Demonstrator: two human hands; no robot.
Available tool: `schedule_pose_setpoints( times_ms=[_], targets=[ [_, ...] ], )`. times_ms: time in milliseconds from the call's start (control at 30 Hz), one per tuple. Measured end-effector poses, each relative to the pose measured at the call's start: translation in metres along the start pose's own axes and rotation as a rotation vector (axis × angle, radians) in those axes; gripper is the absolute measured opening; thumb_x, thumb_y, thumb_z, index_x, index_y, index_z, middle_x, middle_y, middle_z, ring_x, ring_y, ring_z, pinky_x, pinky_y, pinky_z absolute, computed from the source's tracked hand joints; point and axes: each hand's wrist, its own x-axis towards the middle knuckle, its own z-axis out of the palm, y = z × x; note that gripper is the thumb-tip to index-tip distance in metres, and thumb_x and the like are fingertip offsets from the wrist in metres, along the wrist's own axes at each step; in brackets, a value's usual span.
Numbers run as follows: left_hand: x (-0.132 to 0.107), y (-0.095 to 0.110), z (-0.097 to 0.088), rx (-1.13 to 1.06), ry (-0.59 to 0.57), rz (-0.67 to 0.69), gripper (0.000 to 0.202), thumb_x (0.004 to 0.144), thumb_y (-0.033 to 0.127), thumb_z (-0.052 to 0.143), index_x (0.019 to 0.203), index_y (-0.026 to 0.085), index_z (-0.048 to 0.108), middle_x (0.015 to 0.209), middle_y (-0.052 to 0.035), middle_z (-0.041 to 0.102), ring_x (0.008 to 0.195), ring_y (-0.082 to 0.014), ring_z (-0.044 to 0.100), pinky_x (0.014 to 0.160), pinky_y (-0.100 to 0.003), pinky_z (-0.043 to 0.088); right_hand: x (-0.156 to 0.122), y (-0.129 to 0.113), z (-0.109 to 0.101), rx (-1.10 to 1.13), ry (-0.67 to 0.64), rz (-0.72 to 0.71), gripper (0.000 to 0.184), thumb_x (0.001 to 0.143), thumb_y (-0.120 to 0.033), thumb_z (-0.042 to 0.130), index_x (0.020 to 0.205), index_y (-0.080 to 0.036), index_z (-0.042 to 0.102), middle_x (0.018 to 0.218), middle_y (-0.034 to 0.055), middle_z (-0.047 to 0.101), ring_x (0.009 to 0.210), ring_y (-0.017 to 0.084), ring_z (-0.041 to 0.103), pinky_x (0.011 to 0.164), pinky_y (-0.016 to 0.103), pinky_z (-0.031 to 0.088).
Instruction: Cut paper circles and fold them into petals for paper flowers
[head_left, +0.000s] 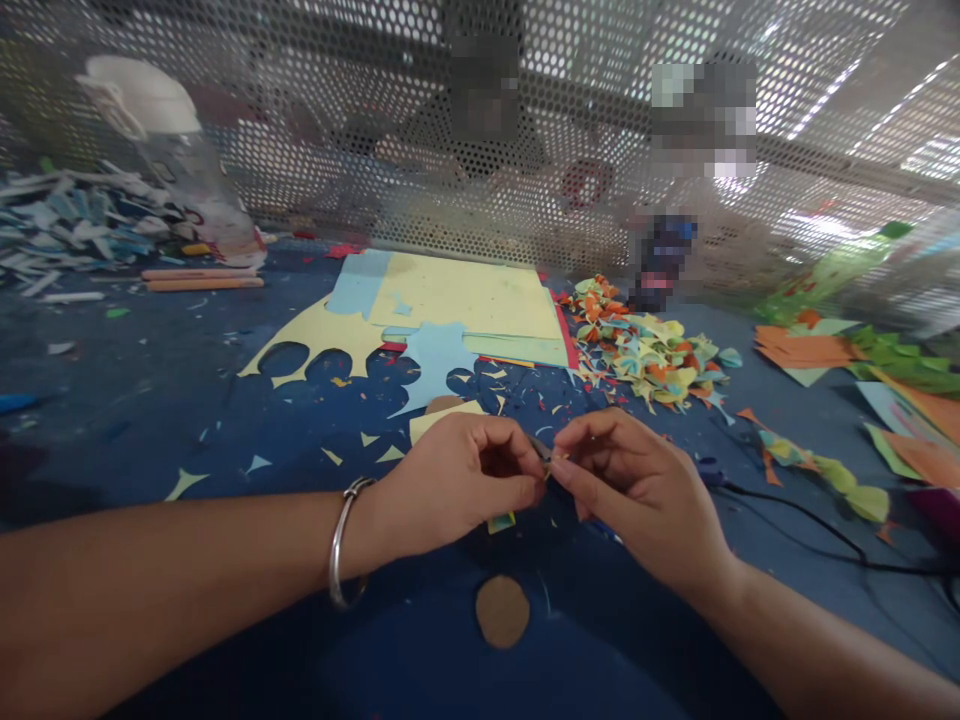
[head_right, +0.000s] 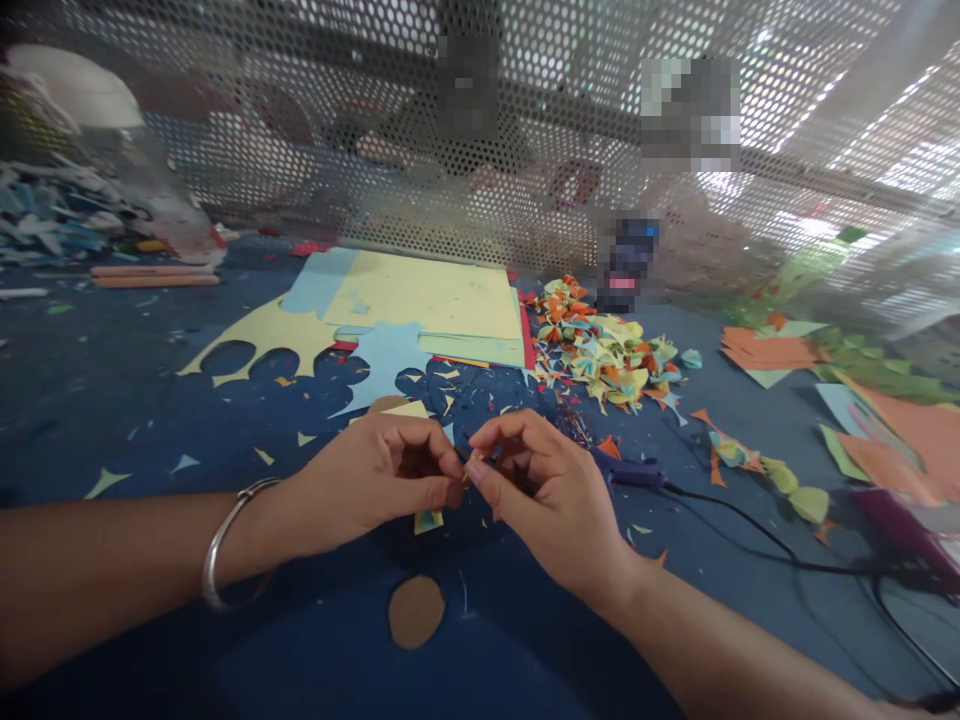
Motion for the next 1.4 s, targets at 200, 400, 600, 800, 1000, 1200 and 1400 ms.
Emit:
schedule_pose_setpoints(
  times_ms=[200,400,600,800,1000,1200,1400],
  targets=[
    [-0.0010,0.0019,0.0004,0.032,0.019,-0.009,0.008,0.074,0.018,0.075,0.076,0.016,0.068,0.074,-0.0008,0.069,0.066,-0.0112,0.060,0.065,-0.024,0.046,-0.0007,0.0010,-0.0004,0.005,-0.003,0.002,0.013,0.091,-0.029,0.070,0.095,-0.020,0.062,0.064,-0.0054,0.062,0.047,0.006,0.058,0.046,0.015,0.047],
    [0.0010,-0.0014,-0.0006,0.006,0.019,-0.004,0.008,0.073,0.018,0.074,0.077,0.015,0.068,0.074,-0.0021,0.071,0.067,-0.0123,0.063,0.066,-0.025,0.048,0.0004,0.0034,-0.0006,0.026,-0.002,0.008,0.012,0.092,-0.028,0.070,0.096,-0.020,0.063,0.064,-0.0053,0.061,0.047,0.006,0.058,0.046,0.016,0.046],
    [0.0021,-0.0012,-0.0007,-0.002,0.036,-0.004,0.007,0.072,0.017,0.074,0.074,0.014,0.068,0.072,-0.0021,0.072,0.066,-0.0119,0.065,0.065,-0.024,0.049,-0.0004,0.0030,-0.0008,0.050,-0.008,0.012,0.013,0.092,-0.030,0.071,0.097,-0.020,0.063,0.068,-0.0044,0.063,0.049,0.005,0.058,0.047,0.014,0.048],
    [0.0007,-0.0030,-0.0014,-0.038,0.042,0.009,0.007,0.072,0.015,0.074,0.073,0.014,0.068,0.071,-0.0019,0.073,0.066,-0.0117,0.066,0.064,-0.023,0.049,0.0007,0.0029,-0.0017,0.054,-0.014,0.014,0.014,0.090,-0.028,0.072,0.098,-0.020,0.063,0.069,-0.0042,0.065,0.049,0.005,0.059,0.047,0.013,0.049],
    [0.0010,-0.0026,-0.0021,-0.049,0.047,0.047,0.006,0.073,0.014,0.075,0.073,0.014,0.069,0.072,-0.0010,0.073,0.067,-0.0107,0.067,0.064,-0.022,0.050,-0.0001,0.0041,-0.0029,0.047,-0.023,0.031,0.015,0.090,-0.029,0.072,0.097,-0.020,0.063,0.066,-0.0055,0.063,0.048,0.004,0.058,0.047,0.012,0.049],
    [-0.0001,-0.0027,-0.0023,-0.069,0.034,0.063,0.009,0.077,0.017,0.077,0.074,0.014,0.069,0.072,-0.0007,0.074,0.066,-0.0093,0.067,0.064,-0.020,0.050,0.0019,0.0044,-0.0034,0.086,-0.044,0.077,0.017,0.090,-0.031,0.073,0.097,-0.018,0.064,0.068,-0.0049,0.064,0.048,0.003,0.057,0.047,0.012,0.048],
    [-0.0015,0.0011,-0.0009,-0.066,0.024,0.057,0.009,0.077,0.017,0.076,0.075,0.014,0.069,0.071,-0.0009,0.073,0.066,-0.0093,0.066,0.062,-0.020,0.050,0.0041,0.0037,-0.0034,0.143,-0.049,0.102,0.020,0.090,-0.032,0.073,0.100,-0.018,0.062,0.071,-0.0051,0.063,0.048,0.003,0.057,0.046,0.012,0.047]
  ],
)
